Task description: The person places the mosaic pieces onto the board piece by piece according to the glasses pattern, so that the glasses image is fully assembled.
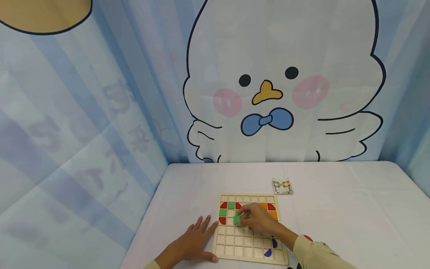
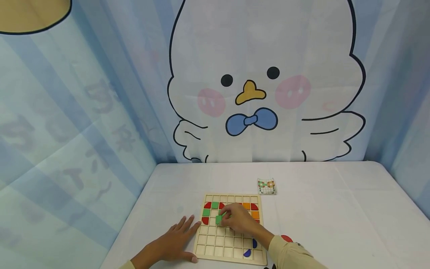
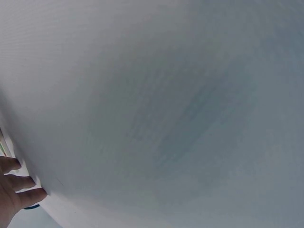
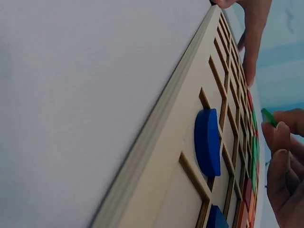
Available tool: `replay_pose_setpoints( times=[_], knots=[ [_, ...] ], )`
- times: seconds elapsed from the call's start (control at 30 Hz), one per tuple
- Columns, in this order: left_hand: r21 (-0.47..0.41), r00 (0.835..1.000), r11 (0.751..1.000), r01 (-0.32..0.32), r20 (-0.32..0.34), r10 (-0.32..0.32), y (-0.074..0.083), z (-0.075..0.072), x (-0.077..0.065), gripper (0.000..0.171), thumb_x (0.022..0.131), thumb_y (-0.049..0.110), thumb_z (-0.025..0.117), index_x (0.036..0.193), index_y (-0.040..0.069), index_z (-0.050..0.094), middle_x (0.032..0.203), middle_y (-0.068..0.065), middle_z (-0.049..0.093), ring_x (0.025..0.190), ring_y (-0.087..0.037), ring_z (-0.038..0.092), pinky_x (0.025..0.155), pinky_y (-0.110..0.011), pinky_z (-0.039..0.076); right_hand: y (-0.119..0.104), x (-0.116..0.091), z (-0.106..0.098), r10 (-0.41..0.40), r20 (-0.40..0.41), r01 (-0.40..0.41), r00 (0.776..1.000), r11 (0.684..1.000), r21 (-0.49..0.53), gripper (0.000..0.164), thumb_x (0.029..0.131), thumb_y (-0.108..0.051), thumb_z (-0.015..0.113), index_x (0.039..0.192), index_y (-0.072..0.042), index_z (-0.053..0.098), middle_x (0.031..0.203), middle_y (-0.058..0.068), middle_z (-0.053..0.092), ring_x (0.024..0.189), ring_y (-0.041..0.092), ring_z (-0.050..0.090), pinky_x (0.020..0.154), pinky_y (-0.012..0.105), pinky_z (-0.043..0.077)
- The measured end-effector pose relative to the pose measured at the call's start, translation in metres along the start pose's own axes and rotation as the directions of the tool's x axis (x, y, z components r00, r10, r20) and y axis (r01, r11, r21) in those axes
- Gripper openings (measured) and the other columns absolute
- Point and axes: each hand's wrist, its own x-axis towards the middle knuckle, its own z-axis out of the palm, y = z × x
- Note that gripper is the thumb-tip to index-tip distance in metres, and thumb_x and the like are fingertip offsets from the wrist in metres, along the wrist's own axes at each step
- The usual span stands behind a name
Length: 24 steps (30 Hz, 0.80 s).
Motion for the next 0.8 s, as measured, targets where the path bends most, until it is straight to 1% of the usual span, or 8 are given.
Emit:
replay_pose_setpoints(
  times=[0.13, 0.27, 0.37, 0.6, 0.8],
  knots=[
    [0.003, 1.000, 1.000, -0.006, -0.009, 0.006, -0.001, 0.001, 0.000, 0.107, 0.075, 0.081, 0.062, 0.160, 0.030, 0.024, 0.168, -0.011, 0.019, 0.152, -0.042, 0.022, 0.112, -0.063, 0.036, -0.002, 0.005, 0.007, 0.000, -0.008, 0.000, 1.000, 0.999, -0.034, 0.022, 0.087, -0.004, 0.072, 0.109, 0.000, 0.071, 0.084, 0.001, 0.069, 0.057, 0.013, 0.061, 0.051, 0.024, 0.053],
    [0.005, 1.000, 1.000, -0.007, -0.009, 0.007, -0.002, 0.002, 0.001, 0.107, 0.074, 0.082, 0.062, 0.161, 0.031, 0.023, 0.168, -0.011, 0.019, 0.152, -0.042, 0.021, 0.112, -0.063, 0.035, -0.003, 0.009, 0.014, 0.008, -0.031, -0.012, 0.999, 0.993, -0.121, 0.023, 0.084, -0.005, 0.073, 0.107, -0.002, 0.073, 0.086, -0.002, 0.068, 0.070, 0.011, 0.060, 0.060, 0.023, 0.050],
    [0.006, 1.000, 1.000, -0.012, -0.012, 0.012, -0.003, 0.003, 0.001, 0.107, 0.074, 0.082, 0.061, 0.161, 0.031, 0.023, 0.168, -0.011, 0.019, 0.152, -0.042, 0.021, 0.112, -0.063, 0.035, -0.003, 0.011, 0.020, 0.014, -0.057, -0.024, 0.998, 0.982, -0.185, 0.024, 0.080, -0.007, 0.077, 0.104, -0.004, 0.074, 0.084, -0.005, 0.067, 0.076, 0.011, 0.057, 0.065, 0.023, 0.047],
    [0.012, 1.000, 1.000, -0.011, -0.005, 0.011, -0.002, 0.001, 0.001, 0.107, 0.075, 0.082, 0.062, 0.160, 0.031, 0.024, 0.168, -0.012, 0.019, 0.152, -0.043, 0.022, 0.112, -0.063, 0.036, -0.004, 0.016, 0.027, 0.002, -0.113, -0.031, 0.994, 0.965, -0.261, 0.021, 0.078, -0.008, 0.080, 0.098, -0.005, 0.075, 0.076, -0.006, 0.062, 0.067, 0.008, 0.054, 0.059, 0.022, 0.045],
    [0.008, 1.000, 1.000, -0.012, -0.008, 0.012, -0.002, 0.002, 0.001, 0.107, 0.075, 0.082, 0.062, 0.160, 0.030, 0.024, 0.168, -0.012, 0.020, 0.152, -0.043, 0.022, 0.112, -0.064, 0.036, -0.008, 0.017, 0.030, 0.004, -0.126, -0.044, 0.992, 0.946, -0.322, 0.023, 0.079, -0.014, 0.083, 0.098, -0.006, 0.075, 0.072, -0.007, 0.061, 0.063, 0.009, 0.052, 0.057, 0.022, 0.044]
  ],
)
